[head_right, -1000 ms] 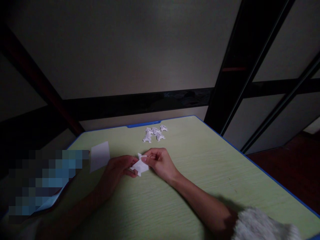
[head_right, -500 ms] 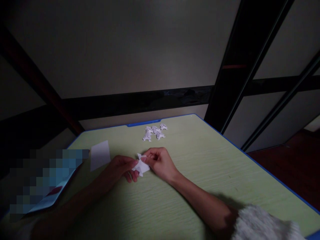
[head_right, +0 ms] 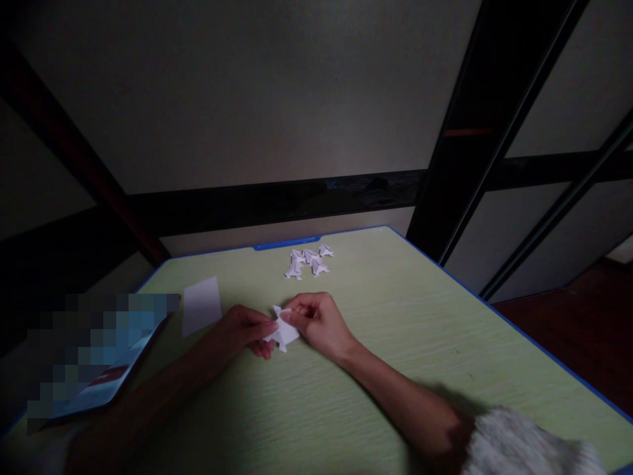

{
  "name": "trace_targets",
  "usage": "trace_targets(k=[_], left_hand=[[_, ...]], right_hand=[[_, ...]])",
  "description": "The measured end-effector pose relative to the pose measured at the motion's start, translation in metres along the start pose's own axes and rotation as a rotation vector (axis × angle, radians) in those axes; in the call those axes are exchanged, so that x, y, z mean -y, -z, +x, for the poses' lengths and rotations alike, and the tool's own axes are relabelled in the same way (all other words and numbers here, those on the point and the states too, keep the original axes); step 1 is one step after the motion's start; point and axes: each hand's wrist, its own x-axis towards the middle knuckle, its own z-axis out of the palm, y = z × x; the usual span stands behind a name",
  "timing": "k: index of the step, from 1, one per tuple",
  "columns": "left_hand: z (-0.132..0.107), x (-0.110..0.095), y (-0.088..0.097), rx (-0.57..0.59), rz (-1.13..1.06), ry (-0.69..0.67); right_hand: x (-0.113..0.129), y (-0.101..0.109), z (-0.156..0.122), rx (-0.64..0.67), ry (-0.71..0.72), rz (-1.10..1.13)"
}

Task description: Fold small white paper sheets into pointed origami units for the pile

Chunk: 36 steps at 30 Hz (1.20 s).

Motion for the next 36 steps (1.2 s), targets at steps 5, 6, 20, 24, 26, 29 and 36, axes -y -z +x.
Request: trace_targets(k=[5, 6, 20, 24, 26, 29, 36], left_hand=[[0.0014, 0.0026, -0.0011, -0.083, -0.022, -0.050], [0.0017, 0.0032, -0.0015, -0.102, -0.019, -0.061], [-0.0003, 0.0005, -0.0050, -0.110, 0.002, -0.054], [-0.0004, -0.0002, -0.0045, -0.098, 0.005, -0.048], [-0.0005, 0.0001, -0.0043, -0.099, 0.003, -0.052], [-0.0008, 0.0006, -0.0047, -0.104, 0.008, -0.059], [-0.0034, -0.0018, -0.0097, -0.092, 0.063, -0.103]], right_hand=[[0.0012, 0.0014, 0.0037, 0.029, -0.038, 0.052], [0.0012, 0.0014, 0.0042, 0.034, -0.044, 0.053], [0.0019, -0.0003, 0.0031, 0.022, -0.084, 0.091], [0.0007, 0.0001, 0.0031, 0.030, -0.083, 0.079], [0.0012, 0.0006, 0.0029, 0.041, -0.079, 0.077], [0.0026, 0.0013, 0.0029, 0.082, -0.062, 0.084], [0.0023, -0.0022, 0.0016, 0.086, -0.033, -0.047]])
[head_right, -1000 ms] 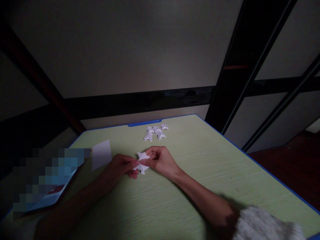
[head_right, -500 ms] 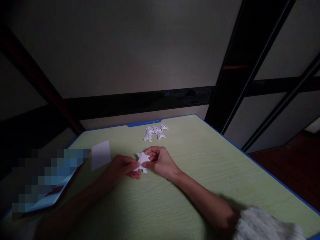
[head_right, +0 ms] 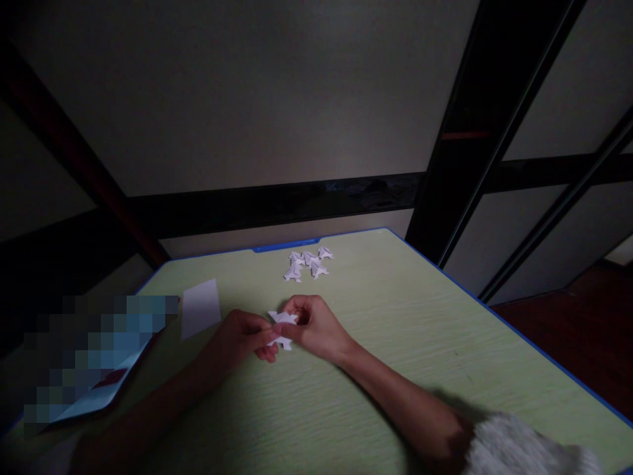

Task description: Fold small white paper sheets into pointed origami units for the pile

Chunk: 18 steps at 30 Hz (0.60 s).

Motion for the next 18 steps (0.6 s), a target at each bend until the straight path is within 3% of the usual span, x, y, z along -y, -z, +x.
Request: trace_targets(k=[18], left_hand=[[-0.0002, 0.0018, 0.0000, 0.053, 0.004, -0.027]], right_hand=[[-0.0016, 0.0023, 0.0001, -0.011, -0.041, 0.092]])
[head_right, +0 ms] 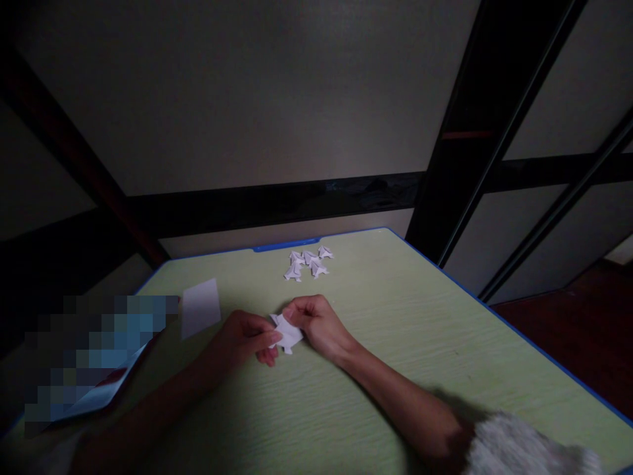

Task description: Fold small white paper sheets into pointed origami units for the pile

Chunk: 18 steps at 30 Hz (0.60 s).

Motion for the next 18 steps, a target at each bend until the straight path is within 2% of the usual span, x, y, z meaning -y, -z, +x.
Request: trace_targets(k=[4, 10, 18], left_hand=[[0.0005, 0.0007, 0.0007, -0.007, 0.008, -0.011], [0.0013, 0.0009, 0.0009, -0.014, -0.006, -0.014], [-0.0004, 0.0017, -0.0028, -0.021, 0.043, -0.025]], right_hand=[[0.0005, 0.0010, 0.0009, 0.027, 0.026, 0.016], [0.0027, -0.0006, -0.0027, 0.039, 0.102, -0.107], [-0.0045, -0.0001, -0.0016, 0.077, 0.099, -0.210]])
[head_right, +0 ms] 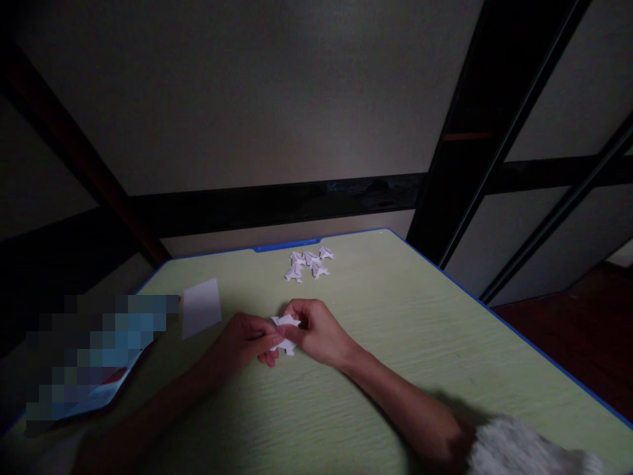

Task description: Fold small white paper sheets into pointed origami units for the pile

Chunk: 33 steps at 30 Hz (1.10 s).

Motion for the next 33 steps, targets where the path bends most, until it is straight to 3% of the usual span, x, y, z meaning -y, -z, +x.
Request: trace_targets(k=[9, 16, 22, 33], left_hand=[[0.0007, 0.0027, 0.0004, 0.008, -0.020, -0.017], [0.0001, 0.0034, -0.0005, -0.003, -0.012, -0.014], [-0.0009, 0.0024, -0.0004, -0.003, -0.003, 0.004], [-0.0011, -0.0020, -0.0011, -0.009, 0.084, -0.037]], right_hand=[[0.0041, 0.0028, 0.0011, -0.039, -0.003, 0.096], [0.0055, 0.0059, 0.0030, 0.081, -0.069, 0.149], [0.0064, 0.0051, 0.0023, 0.051, -0.126, 0.223], [0.0041, 0.0031, 0.0013, 0.023, -0.088, 0.188]])
